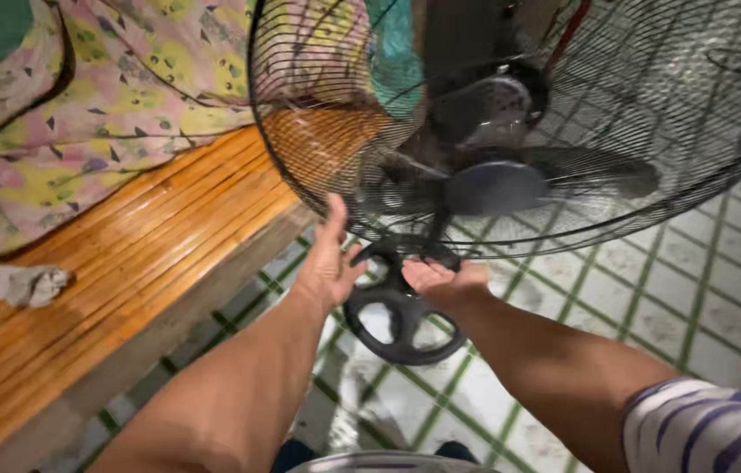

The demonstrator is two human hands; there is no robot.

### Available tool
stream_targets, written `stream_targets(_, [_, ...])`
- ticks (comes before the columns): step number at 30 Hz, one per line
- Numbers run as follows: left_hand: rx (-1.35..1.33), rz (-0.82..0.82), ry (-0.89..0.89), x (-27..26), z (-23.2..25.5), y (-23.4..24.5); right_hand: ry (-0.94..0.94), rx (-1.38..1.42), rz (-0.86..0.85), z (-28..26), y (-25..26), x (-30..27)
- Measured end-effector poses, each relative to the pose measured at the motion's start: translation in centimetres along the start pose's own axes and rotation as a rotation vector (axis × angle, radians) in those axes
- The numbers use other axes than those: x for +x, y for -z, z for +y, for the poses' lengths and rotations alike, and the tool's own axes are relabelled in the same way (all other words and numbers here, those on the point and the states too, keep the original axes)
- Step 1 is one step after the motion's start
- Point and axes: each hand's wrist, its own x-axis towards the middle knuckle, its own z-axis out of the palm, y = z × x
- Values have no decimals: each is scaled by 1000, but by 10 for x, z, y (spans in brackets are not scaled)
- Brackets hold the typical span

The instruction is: The person reassembles a standing fan by attaching the front grille and then wipes the fan's motor housing and power cord with a cloth. The task involves handling the fan grille and wiping surfaces with a cloth.

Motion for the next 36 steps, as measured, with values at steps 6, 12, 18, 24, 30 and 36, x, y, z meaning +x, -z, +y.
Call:
stream_targets(6, [-126,-259,-15,36,2,23,-43,109,-110,15,6,52])
stream_targets(12, [-322,-102,-27,52,9,18,-15,203,-82,24,0,78])
stream_targets(18, [-400,-218,-72,44,8,9,-65,298,-134,38,-14,70])
stream_targets(24, [58,-198,-204,39,21,25,-26,263,-133,39,-24,69])
stream_targets(30, [357,-192,-376,34,31,31,-5,294,-101,44,-30,51])
stream_targets(36, [498,-279,-419,20,49,31,-10,221,-303,47,-25,47])
